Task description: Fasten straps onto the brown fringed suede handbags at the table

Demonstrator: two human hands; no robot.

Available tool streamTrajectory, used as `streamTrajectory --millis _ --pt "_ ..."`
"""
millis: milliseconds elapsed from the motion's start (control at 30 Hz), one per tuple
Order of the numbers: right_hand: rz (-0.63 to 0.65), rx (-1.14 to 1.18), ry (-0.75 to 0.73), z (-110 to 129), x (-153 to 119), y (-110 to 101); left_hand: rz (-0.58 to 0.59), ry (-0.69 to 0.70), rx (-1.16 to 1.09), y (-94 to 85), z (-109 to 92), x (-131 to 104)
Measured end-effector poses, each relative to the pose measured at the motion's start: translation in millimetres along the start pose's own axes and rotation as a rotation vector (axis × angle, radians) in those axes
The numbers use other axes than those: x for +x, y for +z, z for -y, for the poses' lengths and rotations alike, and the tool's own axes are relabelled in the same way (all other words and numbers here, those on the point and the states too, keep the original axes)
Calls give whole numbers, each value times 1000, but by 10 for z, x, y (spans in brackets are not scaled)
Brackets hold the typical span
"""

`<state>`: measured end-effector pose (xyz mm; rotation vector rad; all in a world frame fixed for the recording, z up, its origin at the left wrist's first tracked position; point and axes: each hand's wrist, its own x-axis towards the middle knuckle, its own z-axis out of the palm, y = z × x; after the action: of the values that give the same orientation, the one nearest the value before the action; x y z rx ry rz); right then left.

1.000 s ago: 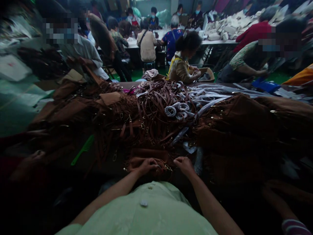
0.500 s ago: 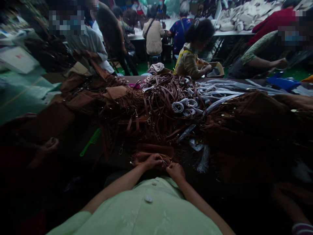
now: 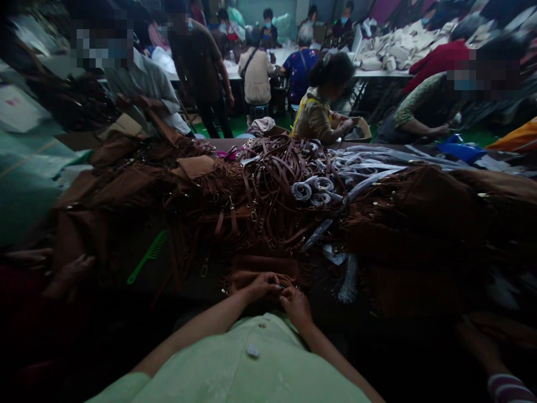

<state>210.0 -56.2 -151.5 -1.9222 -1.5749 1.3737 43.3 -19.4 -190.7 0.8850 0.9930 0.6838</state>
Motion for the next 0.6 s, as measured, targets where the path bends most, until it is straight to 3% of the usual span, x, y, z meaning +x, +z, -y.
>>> streamTrajectory --millis 167,233,300,433,600 --pt "269 601 175 6 -11 -7 -49 -55 -35 -52 -33 47" --pt "315 673 171 40 -22 -38 -53 -49 -33 -76 -20 74" --pt "232 536 103 88 -21 -64 -39 -42 -27 -98 6 102" --pt "-55 171 -71 208 48 -42 -11 -80 -76 -140 32 154" --pt "-124 -9 1 341 171 80 -2 -118 -165 -182 -37 183"
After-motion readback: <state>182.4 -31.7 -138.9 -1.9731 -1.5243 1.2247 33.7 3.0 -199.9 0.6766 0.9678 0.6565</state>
